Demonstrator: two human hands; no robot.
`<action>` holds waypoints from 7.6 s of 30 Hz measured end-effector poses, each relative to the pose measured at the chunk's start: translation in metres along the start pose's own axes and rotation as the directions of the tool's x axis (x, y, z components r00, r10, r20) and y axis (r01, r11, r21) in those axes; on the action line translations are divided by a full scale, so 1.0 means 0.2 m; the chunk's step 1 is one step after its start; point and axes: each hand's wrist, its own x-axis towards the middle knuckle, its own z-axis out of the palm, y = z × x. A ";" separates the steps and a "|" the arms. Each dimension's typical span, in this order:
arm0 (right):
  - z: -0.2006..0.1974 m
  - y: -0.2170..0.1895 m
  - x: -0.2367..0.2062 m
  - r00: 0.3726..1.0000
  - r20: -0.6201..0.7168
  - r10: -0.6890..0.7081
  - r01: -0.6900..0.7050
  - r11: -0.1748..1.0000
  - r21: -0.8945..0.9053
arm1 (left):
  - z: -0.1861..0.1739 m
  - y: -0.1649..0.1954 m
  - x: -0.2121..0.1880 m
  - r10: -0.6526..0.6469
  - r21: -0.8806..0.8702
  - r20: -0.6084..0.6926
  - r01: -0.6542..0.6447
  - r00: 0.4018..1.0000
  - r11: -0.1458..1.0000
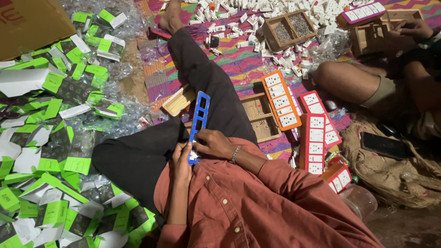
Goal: The person sits on a mat and assembles white electrical socket modules into a blue plastic frame. They pick up each socket, align it into a slot, and press it into place, repeating the process for multiple modules. The person occasionally rotates the frame to access different slots.
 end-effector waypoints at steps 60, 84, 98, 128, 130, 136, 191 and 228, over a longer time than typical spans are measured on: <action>-0.05 -0.06 -0.01 1.000 -0.026 -0.013 0.013 1.000 0.002 | 0.01 -0.01 0.00 0.010 0.026 -0.010 -0.010 1.000 1.000; -0.01 -0.01 -0.03 1.000 -0.008 0.025 -0.026 0.998 -0.050 | -0.01 0.02 0.01 -0.040 0.076 -0.024 0.042 0.999 0.996; -0.02 -0.04 -0.02 0.998 -0.036 0.042 -0.045 0.995 -0.091 | -0.02 -0.01 0.02 -0.010 0.065 0.009 0.009 1.000 0.998; -0.01 -0.04 -0.01 0.997 -0.046 -0.059 0.052 0.990 -0.130 | -0.01 -0.01 0.03 0.001 0.067 0.015 -0.002 1.000 0.998; -0.02 -0.04 0.00 0.998 -0.025 -0.058 0.055 0.992 -0.115 | -0.02 0.01 0.03 0.037 0.071 0.013 -0.038 0.999 0.997; -0.03 -0.04 -0.01 0.995 -0.020 -0.102 0.099 0.988 -0.117 | 0.01 -0.03 0.03 0.001 0.045 0.018 -0.002 1.000 0.999; -0.20 0.00 -0.15 0.983 -0.171 -0.066 0.065 0.998 -0.011 | -0.04 0.07 -0.07 -0.133 0.081 0.282 0.115 0.950 0.990; -0.73 0.60 -1.07 0.589 0.401 0.702 -0.535 0.711 -0.457 | 0.07 0.16 -0.14 0.337 0.858 0.171 -0.308 0.926 0.411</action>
